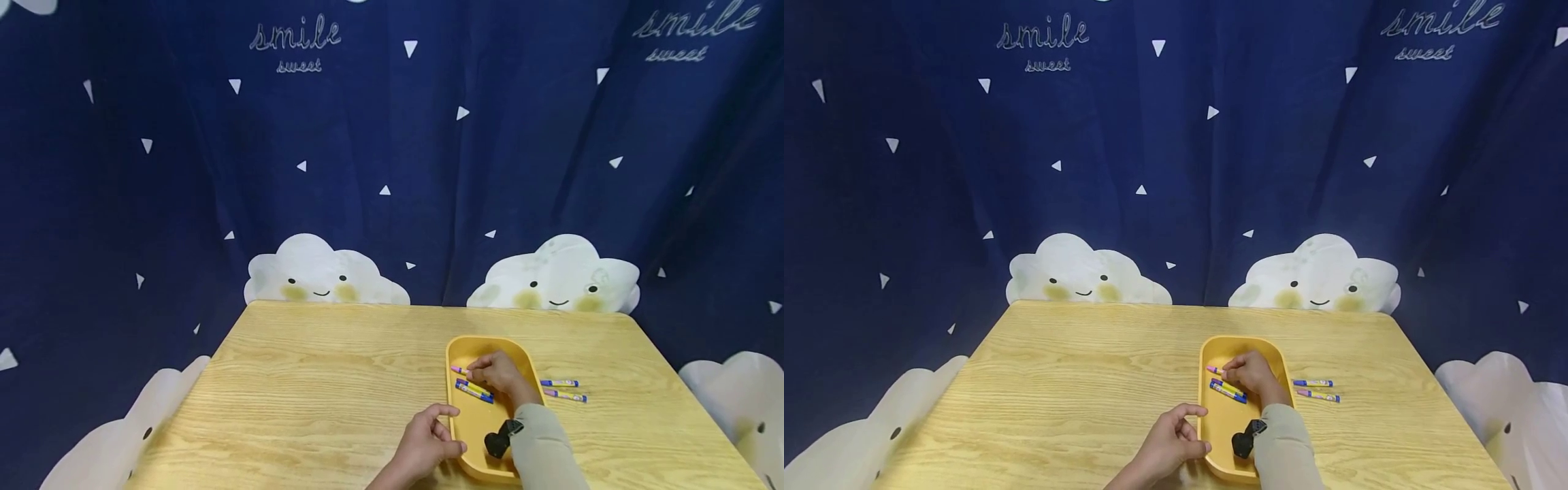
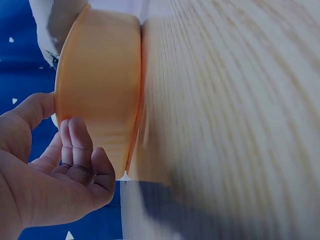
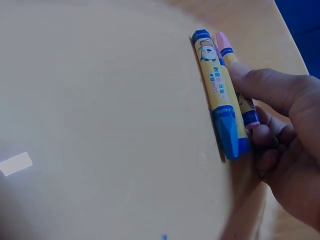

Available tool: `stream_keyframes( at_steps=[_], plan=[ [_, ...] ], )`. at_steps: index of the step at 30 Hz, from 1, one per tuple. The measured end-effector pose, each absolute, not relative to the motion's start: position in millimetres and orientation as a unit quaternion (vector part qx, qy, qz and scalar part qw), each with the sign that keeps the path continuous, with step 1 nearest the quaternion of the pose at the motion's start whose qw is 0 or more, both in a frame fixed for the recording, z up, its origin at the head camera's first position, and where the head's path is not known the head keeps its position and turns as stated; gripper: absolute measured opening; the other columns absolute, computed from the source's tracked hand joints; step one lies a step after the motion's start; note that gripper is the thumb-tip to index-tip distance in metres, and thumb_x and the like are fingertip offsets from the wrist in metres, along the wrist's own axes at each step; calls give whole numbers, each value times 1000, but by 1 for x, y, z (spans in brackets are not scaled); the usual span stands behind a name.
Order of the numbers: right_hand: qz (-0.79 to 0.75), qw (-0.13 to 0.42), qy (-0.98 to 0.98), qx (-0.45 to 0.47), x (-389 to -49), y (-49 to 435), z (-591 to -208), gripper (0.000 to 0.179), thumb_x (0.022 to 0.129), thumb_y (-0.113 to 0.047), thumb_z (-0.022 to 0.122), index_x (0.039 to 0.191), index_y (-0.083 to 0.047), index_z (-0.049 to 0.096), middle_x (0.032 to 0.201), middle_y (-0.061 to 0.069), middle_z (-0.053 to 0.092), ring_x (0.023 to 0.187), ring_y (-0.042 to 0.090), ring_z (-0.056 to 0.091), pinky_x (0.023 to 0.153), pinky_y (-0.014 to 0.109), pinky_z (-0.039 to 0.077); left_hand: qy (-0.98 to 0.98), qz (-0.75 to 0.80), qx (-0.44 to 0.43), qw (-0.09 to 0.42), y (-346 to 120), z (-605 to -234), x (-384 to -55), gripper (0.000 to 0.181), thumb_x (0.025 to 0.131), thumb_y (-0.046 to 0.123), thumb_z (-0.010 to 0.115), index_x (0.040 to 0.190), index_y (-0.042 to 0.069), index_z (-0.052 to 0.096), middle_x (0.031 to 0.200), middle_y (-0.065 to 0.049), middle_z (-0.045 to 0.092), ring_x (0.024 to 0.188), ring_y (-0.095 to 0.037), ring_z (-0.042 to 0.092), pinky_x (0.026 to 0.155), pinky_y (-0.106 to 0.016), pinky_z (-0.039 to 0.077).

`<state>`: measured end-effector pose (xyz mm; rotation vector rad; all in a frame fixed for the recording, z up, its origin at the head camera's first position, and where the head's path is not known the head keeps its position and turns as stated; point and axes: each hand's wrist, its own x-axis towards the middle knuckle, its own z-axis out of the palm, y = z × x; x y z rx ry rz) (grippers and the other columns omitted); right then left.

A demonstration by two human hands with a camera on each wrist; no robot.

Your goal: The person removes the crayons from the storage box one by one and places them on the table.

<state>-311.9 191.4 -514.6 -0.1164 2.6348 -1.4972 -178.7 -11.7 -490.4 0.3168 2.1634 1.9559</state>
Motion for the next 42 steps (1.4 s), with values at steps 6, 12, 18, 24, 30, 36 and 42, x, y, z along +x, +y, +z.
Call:
stream_keyframes(
  at_steps=[6, 12, 18, 24, 30, 36, 42],
  plan=[
    [-493, 63, 866, -52, -311, 195, -506, 7, 80, 0, 69, 83, 6, 67, 68, 3, 59, 61, 17, 50, 54, 29, 43, 736, 659, 103, 117, -11, -488, -178, 44, 69, 1, 77, 109, 6, 62, 61, 2, 51, 51, -8, 45, 46, -20, 36],
    [-449, 51, 889, -66, -306, 198, -485, 5, 80, -1, 67, 84, 2, 68, 74, 4, 61, 67, 18, 54, 61, 31, 47, 736, 660, 111, 106, -10, -489, -178, 44, 68, 0, 77, 109, 6, 61, 61, 3, 50, 52, -8, 45, 47, -20, 37],
    [-434, 42, 895, -92, -302, 205, -469, 6, 80, -2, 69, 84, 1, 71, 76, 4, 66, 67, 15, 54, 61, 31, 47, 724, 673, 111, 106, -10, -489, -177, 44, 67, -2, 76, 109, 5, 61, 61, 3, 49, 52, -7, 45, 46, -19, 36],
    [-447, 32, 888, -105, -295, 213, -449, 9, 80, -3, 69, 87, 2, 71, 82, 7, 65, 71, 18, 55, 65, 33, 48, 722, 676, 104, 110, -11, -489, -177, 45, 68, -2, 76, 109, 6, 61, 62, 2, 50, 52, -8, 45, 46, -19, 36],
    [-439, 28, 891, -113, -284, 228, -432, 12, 82, -6, 70, 91, 0, 71, 88, 7, 62, 75, 19, 53, 65, 33, 47, 725, 671, 97, 118, -12, -490, -177, 45, 69, -2, 76, 111, 6, 60, 64, 1, 50, 53, -10, 45, 47, -21, 37],
    [-431, 25, 894, -120, -273, 252, -418, 16, 81, -12, 71, 93, -1, 71, 78, 6, 55, 72, 20, 46, 62, 32, 43, 729, 667, 105, 112, -12, -490, -178, 46, 69, -3, 75, 112, 5, 60, 64, 2, 50, 54, -10, 45, 48, -21, 38],
    [-433, 29, 895, -101, -260, 280, -418, 18, 81, -11, 71, 95, 1, 70, 77, 7, 56, 71, 20, 47, 64, 34, 43, 724, 671, 105, 120, -12, -488, -177, 47, 69, -3, 74, 113, 3, 59, 64, 1, 50, 55, -10, 45, 49, -21, 38]
  ],
)
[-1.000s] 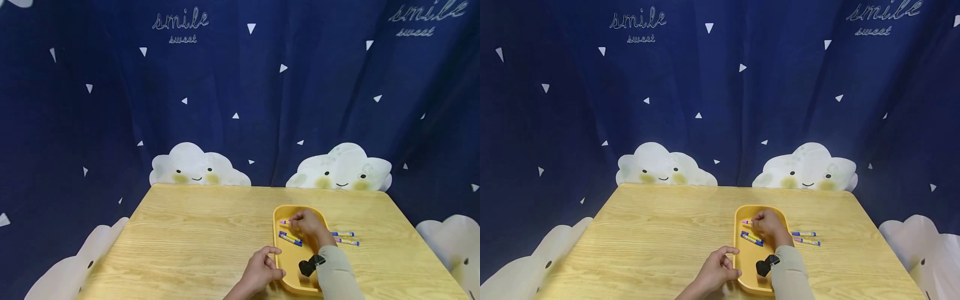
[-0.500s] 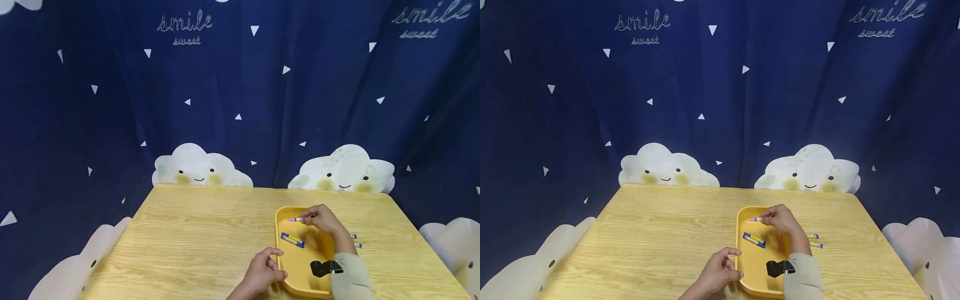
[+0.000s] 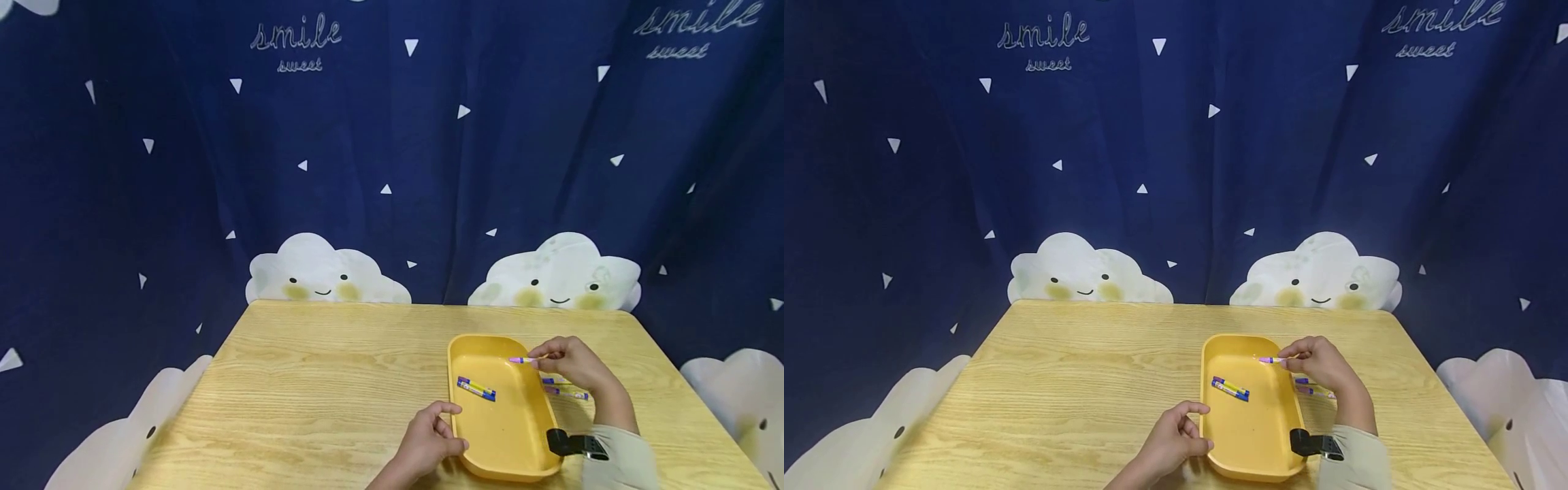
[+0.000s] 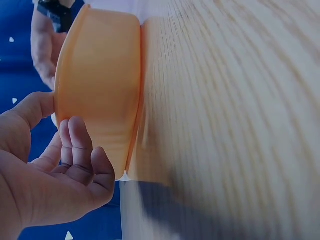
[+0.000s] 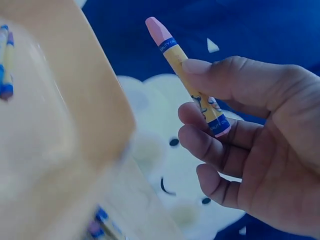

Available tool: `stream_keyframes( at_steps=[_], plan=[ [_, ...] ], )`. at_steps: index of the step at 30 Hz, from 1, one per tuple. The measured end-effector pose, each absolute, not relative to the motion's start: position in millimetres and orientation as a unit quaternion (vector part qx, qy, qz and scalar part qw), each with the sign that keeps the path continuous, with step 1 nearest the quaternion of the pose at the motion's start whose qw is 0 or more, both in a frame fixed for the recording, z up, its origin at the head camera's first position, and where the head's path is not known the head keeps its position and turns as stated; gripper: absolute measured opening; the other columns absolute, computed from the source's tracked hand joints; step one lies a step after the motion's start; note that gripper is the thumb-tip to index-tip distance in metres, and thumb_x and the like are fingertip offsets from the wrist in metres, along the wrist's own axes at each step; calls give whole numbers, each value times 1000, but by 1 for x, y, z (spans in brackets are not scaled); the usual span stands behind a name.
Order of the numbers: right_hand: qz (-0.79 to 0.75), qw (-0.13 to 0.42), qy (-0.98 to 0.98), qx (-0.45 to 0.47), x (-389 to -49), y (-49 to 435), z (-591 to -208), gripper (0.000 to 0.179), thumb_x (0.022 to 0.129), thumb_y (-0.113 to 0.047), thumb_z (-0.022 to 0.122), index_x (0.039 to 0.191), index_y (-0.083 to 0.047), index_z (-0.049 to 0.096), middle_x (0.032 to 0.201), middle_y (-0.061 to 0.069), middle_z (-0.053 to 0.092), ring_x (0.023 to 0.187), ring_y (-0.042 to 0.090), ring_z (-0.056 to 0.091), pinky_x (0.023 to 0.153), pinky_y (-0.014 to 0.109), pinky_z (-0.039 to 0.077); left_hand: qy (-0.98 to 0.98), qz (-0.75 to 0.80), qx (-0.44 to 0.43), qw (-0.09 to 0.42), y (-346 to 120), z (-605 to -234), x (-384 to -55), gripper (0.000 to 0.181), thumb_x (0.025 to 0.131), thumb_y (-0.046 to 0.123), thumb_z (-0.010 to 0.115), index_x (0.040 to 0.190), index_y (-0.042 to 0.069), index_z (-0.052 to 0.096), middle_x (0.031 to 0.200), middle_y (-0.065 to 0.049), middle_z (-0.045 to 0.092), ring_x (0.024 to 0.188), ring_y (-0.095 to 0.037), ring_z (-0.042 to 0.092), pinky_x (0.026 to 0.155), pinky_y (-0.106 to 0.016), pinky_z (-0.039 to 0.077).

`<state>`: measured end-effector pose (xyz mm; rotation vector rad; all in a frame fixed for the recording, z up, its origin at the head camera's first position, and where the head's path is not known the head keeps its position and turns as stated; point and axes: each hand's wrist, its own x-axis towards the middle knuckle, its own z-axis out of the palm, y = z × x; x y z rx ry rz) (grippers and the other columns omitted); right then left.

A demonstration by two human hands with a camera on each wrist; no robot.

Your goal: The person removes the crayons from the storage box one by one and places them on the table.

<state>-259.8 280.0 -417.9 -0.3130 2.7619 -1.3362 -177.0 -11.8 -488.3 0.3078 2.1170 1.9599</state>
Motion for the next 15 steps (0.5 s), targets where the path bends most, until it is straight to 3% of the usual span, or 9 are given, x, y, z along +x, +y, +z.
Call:
stream_keyframes(
  at_steps=[15],
  plan=[
    [-436, 55, 897, -43, -243, 333, -452, 24, 83, -9, 67, 102, 5, 67, 91, 11, 64, 75, 18, 55, 65, 34, 47, 718, 678, 105, 116, -12, -488, -176, 47, 69, -3, 74, 112, 4, 59, 64, 1, 50, 55, -9, 45, 48, -19, 37]
  ],
)
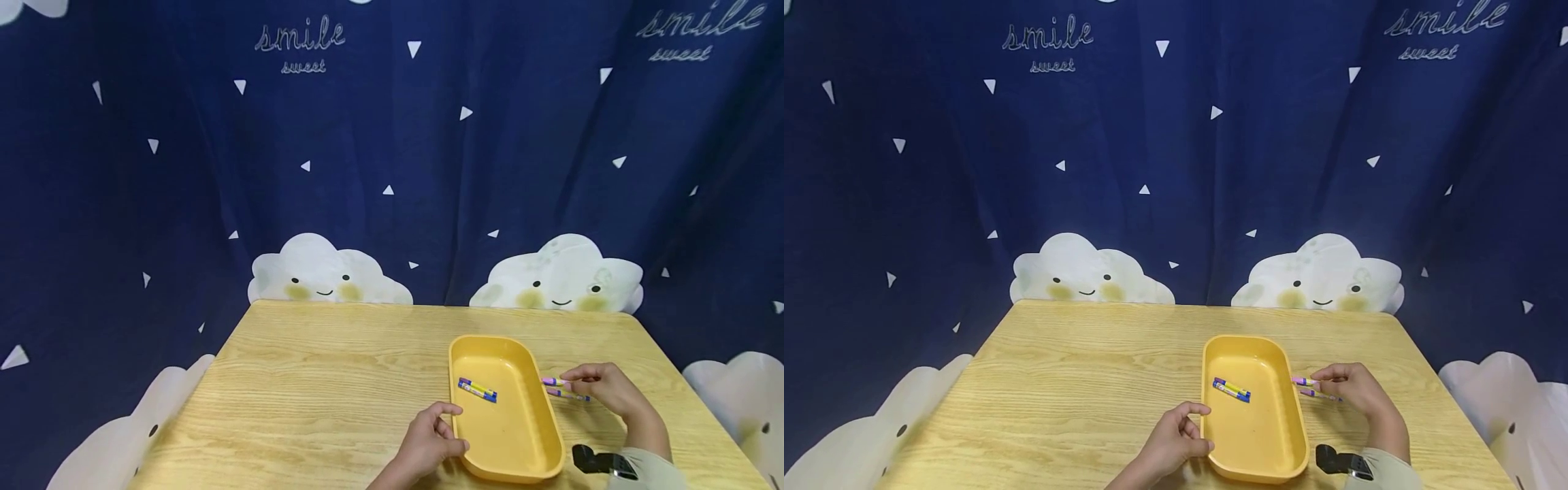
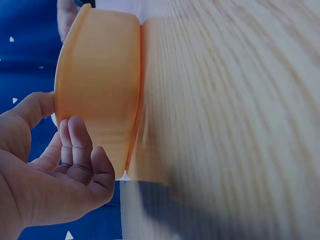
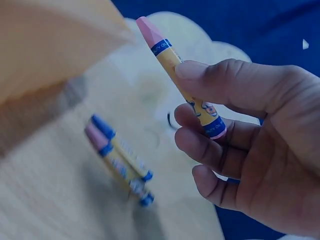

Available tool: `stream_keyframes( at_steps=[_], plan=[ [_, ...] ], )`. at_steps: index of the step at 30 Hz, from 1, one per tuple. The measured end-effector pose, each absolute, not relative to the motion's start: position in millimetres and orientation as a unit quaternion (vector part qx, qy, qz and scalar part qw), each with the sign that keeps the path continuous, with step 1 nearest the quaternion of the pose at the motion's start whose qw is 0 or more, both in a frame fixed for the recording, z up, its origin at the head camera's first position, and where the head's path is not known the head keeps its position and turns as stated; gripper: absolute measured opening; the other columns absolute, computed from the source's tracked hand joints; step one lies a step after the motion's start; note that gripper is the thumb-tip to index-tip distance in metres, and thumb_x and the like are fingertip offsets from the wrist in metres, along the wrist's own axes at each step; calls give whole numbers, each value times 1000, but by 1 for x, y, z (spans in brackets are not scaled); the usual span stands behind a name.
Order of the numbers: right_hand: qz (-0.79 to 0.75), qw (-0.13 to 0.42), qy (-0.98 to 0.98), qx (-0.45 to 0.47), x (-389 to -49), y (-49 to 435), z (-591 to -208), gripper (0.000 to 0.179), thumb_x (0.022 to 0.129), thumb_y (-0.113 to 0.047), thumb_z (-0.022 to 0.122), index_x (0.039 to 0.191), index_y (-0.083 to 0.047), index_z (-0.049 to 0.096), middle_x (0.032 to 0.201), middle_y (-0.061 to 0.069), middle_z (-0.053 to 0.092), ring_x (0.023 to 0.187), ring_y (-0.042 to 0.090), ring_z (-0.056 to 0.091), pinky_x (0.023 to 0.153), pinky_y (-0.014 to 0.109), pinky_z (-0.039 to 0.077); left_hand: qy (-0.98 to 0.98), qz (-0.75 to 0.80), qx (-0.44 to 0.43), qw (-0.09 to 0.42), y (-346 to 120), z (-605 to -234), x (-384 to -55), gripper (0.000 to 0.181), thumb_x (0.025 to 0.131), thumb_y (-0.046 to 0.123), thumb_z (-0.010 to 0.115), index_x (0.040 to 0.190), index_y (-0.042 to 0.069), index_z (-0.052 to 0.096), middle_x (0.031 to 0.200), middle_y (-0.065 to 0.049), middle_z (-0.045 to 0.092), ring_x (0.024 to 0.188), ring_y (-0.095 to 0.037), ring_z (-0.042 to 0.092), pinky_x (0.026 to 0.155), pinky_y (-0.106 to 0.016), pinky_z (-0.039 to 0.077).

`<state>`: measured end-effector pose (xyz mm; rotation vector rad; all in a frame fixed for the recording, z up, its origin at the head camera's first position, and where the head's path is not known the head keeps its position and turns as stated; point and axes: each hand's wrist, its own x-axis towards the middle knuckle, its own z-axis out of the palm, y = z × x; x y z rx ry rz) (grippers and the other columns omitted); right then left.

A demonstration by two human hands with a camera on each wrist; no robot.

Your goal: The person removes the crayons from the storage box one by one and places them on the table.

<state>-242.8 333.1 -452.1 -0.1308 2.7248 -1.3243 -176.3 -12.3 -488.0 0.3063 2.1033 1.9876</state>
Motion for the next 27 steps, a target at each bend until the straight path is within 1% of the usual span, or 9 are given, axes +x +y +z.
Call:
stream_keyframes(
  at_steps=[5, 6, 10, 12, 17, 22, 27],
  plan=[
    [-438, 57, 897, -27, -240, 349, -469, 25, 82, -13, 70, 99, 5, 68, 87, 9, 65, 74, 17, 55, 65, 33, 46, 718, 679, 103, 113, -11, -488, -176, 46, 68, -4, 75, 111, 5, 60, 63, 1, 49, 55, -9, 45, 48, -19, 37],
    [-433, 60, 899, -24, -241, 351, -473, 25, 82, -14, 70, 98, 5, 68, 86, 9, 65, 74, 16, 54, 64, 31, 45, 719, 678, 102, 112, -11, -488, -176, 46, 68, -4, 75, 111, 5, 60, 63, 2, 49, 55, -9, 45, 48, -19, 36],
    [-415, 58, 908, -19, -244, 359, -482, 24, 80, -14, 72, 94, 5, 68, 84, 7, 66, 76, 16, 53, 65, 32, 43, 721, 676, 99, 110, -11, -488, -176, 46, 68, -4, 75, 110, 5, 61, 63, 2, 49, 55, -9, 45, 47, -19, 36],
    [-404, 53, 913, -16, -245, 361, -486, 23, 79, -13, 73, 92, 5, 68, 84, 9, 66, 76, 16, 53, 66, 32, 42, 721, 677, 98, 112, -11, -488, -176, 46, 68, -4, 75, 110, 5, 61, 64, 1, 49, 55, -9, 45, 47, -19, 36],
    [-394, 56, 917, 2, -249, 362, -495, 25, 76, -12, 75, 94, 4, 69, 90, 11, 67, 80, 16, 51, 69, 32, 40, 720, 677, 96, 116, -12, -486, -176, 46, 68, -4, 75, 111, 6, 60, 64, 1, 49, 56, -10, 45, 48, -20, 37],
    [-393, 41, 919, -7, -251, 363, -504, 24, 75, -11, 76, 92, 5, 69, 88, 10, 67, 79, 14, 52, 68, 30, 40, 718, 679, 98, 117, -12, -486, -176, 46, 69, -4, 74, 112, 5, 60, 65, 1, 50, 56, -10, 45, 49, -20, 37],
    [-393, 47, 918, 4, -254, 364, -507, 26, 74, -13, 77, 92, 5, 69, 88, 9, 67, 78, 15, 51, 68, 32, 41, 718, 679, 99, 119, -11, -485, -175, 46, 69, -3, 74, 112, 5, 60, 65, 1, 49, 56, -9, 45, 48, -19, 36]
  ],
)
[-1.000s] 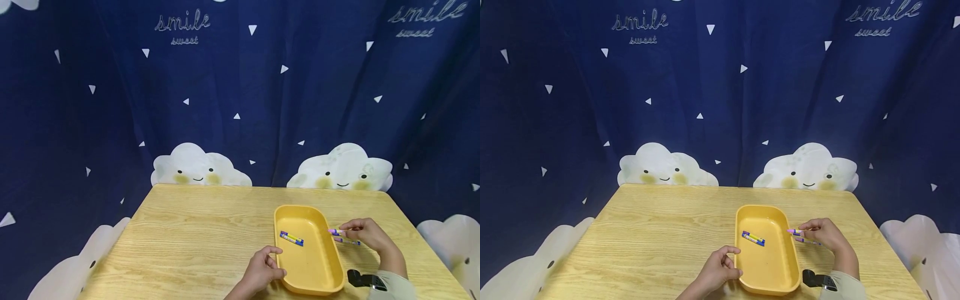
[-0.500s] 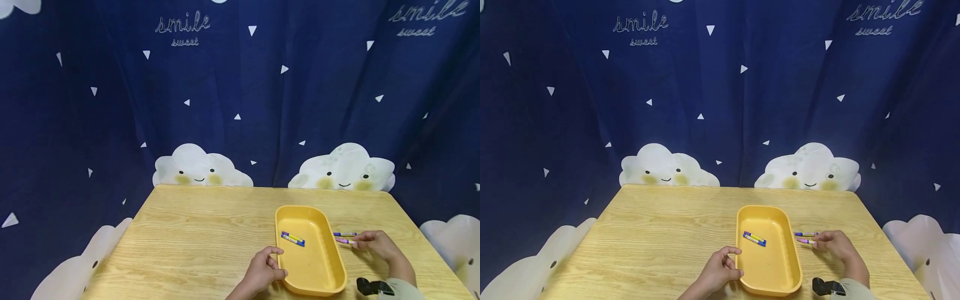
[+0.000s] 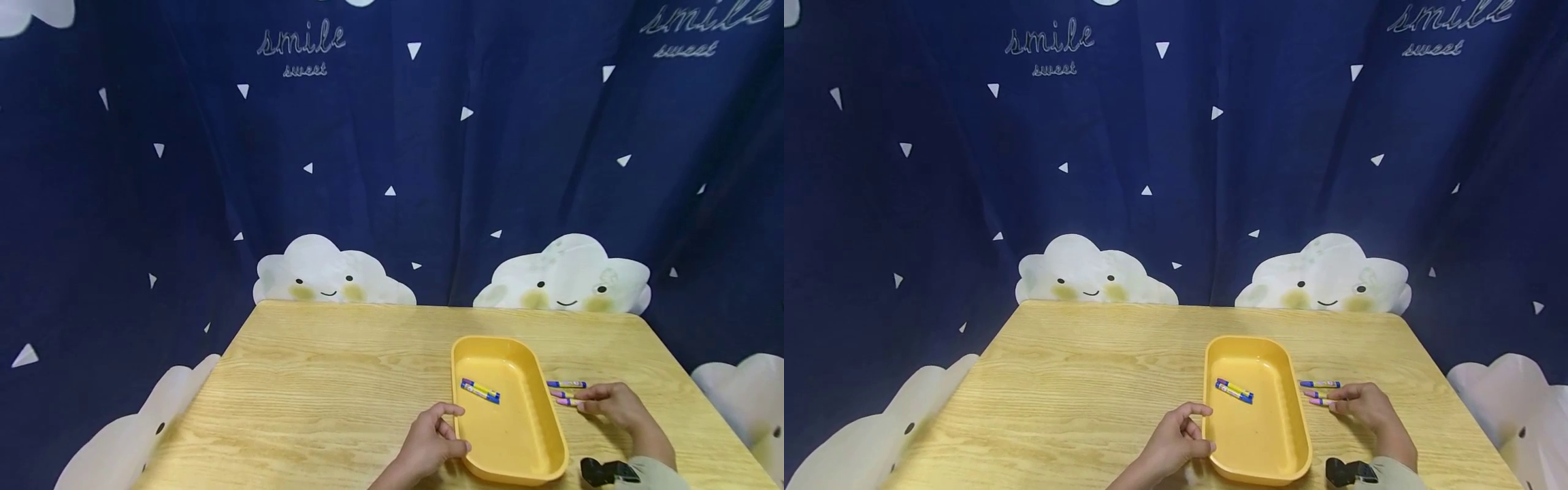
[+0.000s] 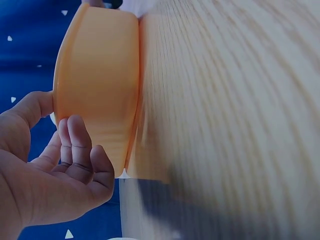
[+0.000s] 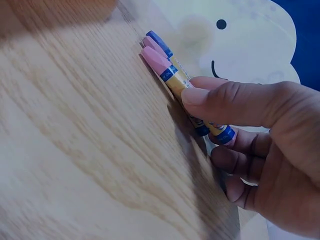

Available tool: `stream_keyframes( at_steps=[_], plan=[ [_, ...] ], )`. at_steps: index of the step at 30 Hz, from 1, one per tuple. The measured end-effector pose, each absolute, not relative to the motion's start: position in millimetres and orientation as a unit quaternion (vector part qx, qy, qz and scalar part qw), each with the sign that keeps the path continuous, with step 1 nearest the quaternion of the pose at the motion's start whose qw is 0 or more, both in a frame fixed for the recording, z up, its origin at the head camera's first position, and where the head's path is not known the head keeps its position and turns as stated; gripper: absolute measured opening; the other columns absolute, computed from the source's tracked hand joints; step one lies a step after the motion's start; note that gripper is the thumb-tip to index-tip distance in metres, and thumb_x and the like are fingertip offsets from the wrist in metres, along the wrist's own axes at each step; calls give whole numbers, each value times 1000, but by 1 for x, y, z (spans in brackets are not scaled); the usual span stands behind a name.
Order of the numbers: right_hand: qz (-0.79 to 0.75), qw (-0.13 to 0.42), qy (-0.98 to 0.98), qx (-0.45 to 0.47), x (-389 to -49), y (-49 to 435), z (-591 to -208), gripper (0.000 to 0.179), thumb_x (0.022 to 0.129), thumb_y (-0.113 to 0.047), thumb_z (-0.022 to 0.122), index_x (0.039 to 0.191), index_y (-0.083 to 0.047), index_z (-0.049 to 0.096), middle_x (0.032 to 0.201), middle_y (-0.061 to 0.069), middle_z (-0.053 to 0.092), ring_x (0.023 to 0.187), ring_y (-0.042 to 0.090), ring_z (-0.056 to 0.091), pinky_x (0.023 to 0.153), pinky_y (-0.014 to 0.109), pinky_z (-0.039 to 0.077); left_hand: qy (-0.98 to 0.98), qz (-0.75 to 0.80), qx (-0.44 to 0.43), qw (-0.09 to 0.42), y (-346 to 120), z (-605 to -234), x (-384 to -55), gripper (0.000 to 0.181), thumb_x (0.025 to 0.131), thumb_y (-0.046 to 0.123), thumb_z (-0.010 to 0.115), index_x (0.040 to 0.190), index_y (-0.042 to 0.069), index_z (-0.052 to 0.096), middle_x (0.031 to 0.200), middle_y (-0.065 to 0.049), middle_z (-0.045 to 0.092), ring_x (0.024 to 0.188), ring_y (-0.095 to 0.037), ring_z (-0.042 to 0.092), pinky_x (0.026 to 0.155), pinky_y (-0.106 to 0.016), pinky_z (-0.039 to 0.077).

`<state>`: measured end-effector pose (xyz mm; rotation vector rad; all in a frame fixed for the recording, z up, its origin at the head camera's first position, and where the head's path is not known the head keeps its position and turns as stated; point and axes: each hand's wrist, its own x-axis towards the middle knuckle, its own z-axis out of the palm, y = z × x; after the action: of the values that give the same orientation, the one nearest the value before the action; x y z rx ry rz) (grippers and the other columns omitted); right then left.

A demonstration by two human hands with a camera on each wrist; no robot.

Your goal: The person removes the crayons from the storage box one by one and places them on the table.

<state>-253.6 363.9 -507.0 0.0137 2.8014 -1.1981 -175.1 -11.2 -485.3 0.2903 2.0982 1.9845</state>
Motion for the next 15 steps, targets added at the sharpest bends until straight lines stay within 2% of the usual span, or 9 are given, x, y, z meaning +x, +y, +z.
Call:
stream_keyframes(
  at_steps=[7, 11, 15],
  plan=[
    [-409, 63, 910, 23, -254, 364, -503, 29, 77, -13, 76, 98, 6, 68, 91, 13, 68, 81, 18, 56, 72, 38, 43, 721, 675, 104, 115, -11, -486, -177, 46, 69, -2, 74, 112, 5, 60, 64, 1, 50, 56, -9, 45, 48, -19, 36],
    [-378, 59, 924, 14, -250, 361, -491, 36, 80, -19, 73, 105, 6, 65, 97, 20, 65, 88, 33, 58, 74, 47, 44, 724, 673, 101, 115, -11, -487, -176, 46, 69, -2, 75, 112, 5, 60, 65, 2, 51, 56, -9, 46, 48, -19, 36],
    [-350, 54, 935, -7, -244, 355, -467, 44, 84, -25, 69, 113, 7, 61, 106, 30, 58, 98, 46, 52, 77, 55, 42, 723, 674, 97, 119, -11, -489, -176, 46, 69, -2, 75, 112, 6, 60, 65, 1, 51, 56, -9, 46, 48, -19, 36]
  ],
)
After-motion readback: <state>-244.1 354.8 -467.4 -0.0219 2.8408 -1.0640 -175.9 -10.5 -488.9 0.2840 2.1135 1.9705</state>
